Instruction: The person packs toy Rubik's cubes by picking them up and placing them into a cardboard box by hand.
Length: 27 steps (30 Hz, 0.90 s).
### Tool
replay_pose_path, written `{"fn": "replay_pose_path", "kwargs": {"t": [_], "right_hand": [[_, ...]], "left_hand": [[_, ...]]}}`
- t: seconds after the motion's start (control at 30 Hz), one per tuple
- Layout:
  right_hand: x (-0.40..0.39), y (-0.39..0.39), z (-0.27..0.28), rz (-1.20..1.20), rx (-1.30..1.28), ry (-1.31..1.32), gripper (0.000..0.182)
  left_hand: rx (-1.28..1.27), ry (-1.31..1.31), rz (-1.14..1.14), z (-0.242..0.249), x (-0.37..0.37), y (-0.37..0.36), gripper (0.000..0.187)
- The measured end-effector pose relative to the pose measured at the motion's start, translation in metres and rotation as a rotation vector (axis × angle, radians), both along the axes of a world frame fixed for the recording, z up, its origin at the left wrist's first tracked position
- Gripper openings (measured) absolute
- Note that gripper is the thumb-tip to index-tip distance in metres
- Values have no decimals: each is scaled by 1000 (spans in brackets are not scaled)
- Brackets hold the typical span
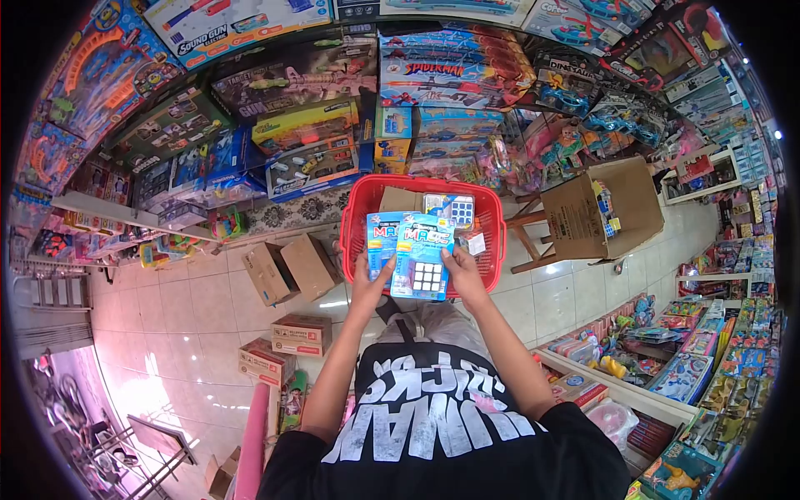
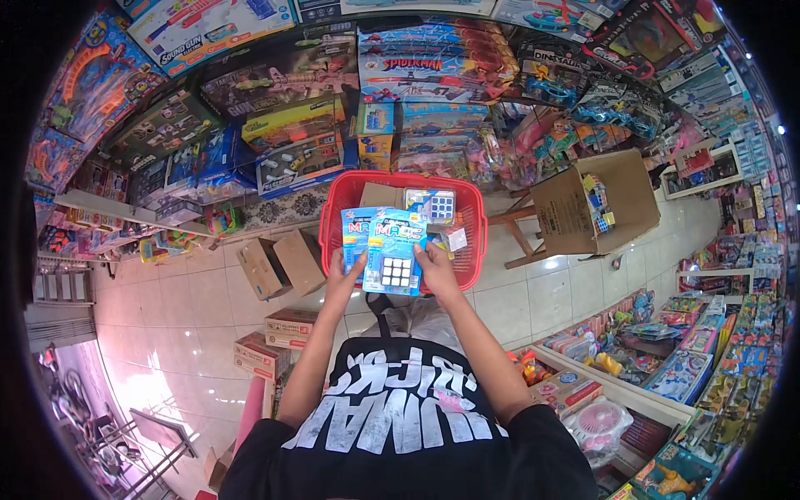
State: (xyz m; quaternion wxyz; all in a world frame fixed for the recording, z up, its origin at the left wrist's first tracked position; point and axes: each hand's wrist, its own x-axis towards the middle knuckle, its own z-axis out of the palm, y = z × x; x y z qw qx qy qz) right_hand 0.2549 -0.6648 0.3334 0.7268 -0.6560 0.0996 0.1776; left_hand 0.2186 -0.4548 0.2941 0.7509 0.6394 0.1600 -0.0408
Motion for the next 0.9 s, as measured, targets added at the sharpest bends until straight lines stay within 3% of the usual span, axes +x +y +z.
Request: {"fn": "replay_pose_path", "kwargs": {"t": [0.2, 0.3, 0.33, 0.43, 0.5, 0.57, 0.63, 0.77, 0.83, 0.9], "right_hand": [[-6, -11, -22, -57, -277, -215, 29], [-14, -18, -1, 3, -420, -165, 31], [-18, -18, -3, -17, -464, -219, 30], [-30, -20, -9, -173, -423, -215, 32], [-38, -27, -10, -198, -487, -171, 34], [-41, -34, -3, -240, -659, -311, 33], [-45, -44, 3, -239, -631, -246, 36], [-45, -77, 2, -271, -608, -271, 37], [-49, -97, 3, -283, -525, -167, 43], [-54, -120, -5, -311, -613, -214, 46]], "left_hand": [[0, -25, -142, 6, 1, -14, 47], [-94, -6, -256, -9, 0, -27, 53], [-54, 46, -325, 16, 3, -31, 59], [-89, 81, -398, 2, 5, -46, 55], [-85, 95, -467, 5, 6, -55, 59], [-63, 70, -510, 6, 7, -66, 63], [-34, 23, -509, 3, 7, -81, 56], [38, -17, -512, -7, 10, -110, 61], [23, 118, -552, 1, 14, -125, 71], [56, 115, -581, 15, 18, -147, 70]]}}
